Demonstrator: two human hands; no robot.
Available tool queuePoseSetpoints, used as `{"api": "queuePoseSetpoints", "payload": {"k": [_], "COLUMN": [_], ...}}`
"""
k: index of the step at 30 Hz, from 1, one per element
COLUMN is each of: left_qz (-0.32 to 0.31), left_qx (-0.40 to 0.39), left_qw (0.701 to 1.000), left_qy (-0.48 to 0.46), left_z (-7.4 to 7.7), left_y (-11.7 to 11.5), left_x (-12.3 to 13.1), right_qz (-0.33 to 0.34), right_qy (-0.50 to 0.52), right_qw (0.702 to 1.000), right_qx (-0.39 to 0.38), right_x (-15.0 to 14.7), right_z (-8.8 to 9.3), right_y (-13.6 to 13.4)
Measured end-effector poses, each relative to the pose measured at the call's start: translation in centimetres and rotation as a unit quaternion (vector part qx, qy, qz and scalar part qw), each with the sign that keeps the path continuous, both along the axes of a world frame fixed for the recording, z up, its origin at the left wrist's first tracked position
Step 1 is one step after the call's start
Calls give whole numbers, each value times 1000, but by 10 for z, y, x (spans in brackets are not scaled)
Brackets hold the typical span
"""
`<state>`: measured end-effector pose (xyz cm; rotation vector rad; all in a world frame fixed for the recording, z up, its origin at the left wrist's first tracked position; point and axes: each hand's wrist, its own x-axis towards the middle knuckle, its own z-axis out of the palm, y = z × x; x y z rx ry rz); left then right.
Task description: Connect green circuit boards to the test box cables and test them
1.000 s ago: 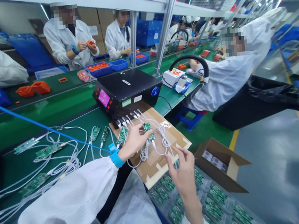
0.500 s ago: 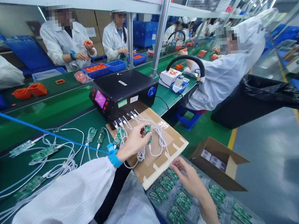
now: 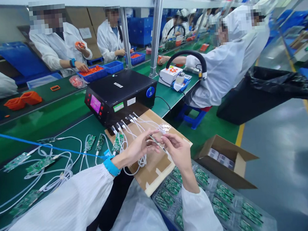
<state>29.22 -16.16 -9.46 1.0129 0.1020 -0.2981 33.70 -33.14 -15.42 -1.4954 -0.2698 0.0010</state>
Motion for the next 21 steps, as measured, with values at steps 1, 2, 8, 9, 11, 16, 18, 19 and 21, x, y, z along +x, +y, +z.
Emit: {"api": "queuePoseSetpoints", "payload": {"k": [1,2,8,9,11,16,18,19,21], "left_qz": [2,8,48,51,52,32,42,50,65], "left_qx": [-8,-10,71,91,118,105,80,67,45], "left_qw": [1000,1000,996,995,992,994,996,996,997], "left_qy": [8,9,-7,-5,0,-2,-13,-16,-15], "left_z": [0,-1,-8,-8,-6,2,2,1,0], "left_y": [1,2,-5,-6,-9,-11,-10,-10,-9], "left_x": [0,1,4,5,7,8,9,10,12], "right_qz": [-14,-31,-128,-126,-109,-105,-112,-113,-110], "right_qy": [-20,-46,-171,-167,-129,-20,-11,-7,0], "right_qw": [999,997,961,965,982,992,990,990,991], "right_qx": [-21,-51,-176,-155,-87,70,83,84,80], "right_x": [0,0,5,7,11,25,32,35,39], "right_z": [0,-1,-4,-3,-2,-9,-18,-23,-30], "right_y": [-1,-3,-20,-21,-21,-23,-27,-29,-35]}}
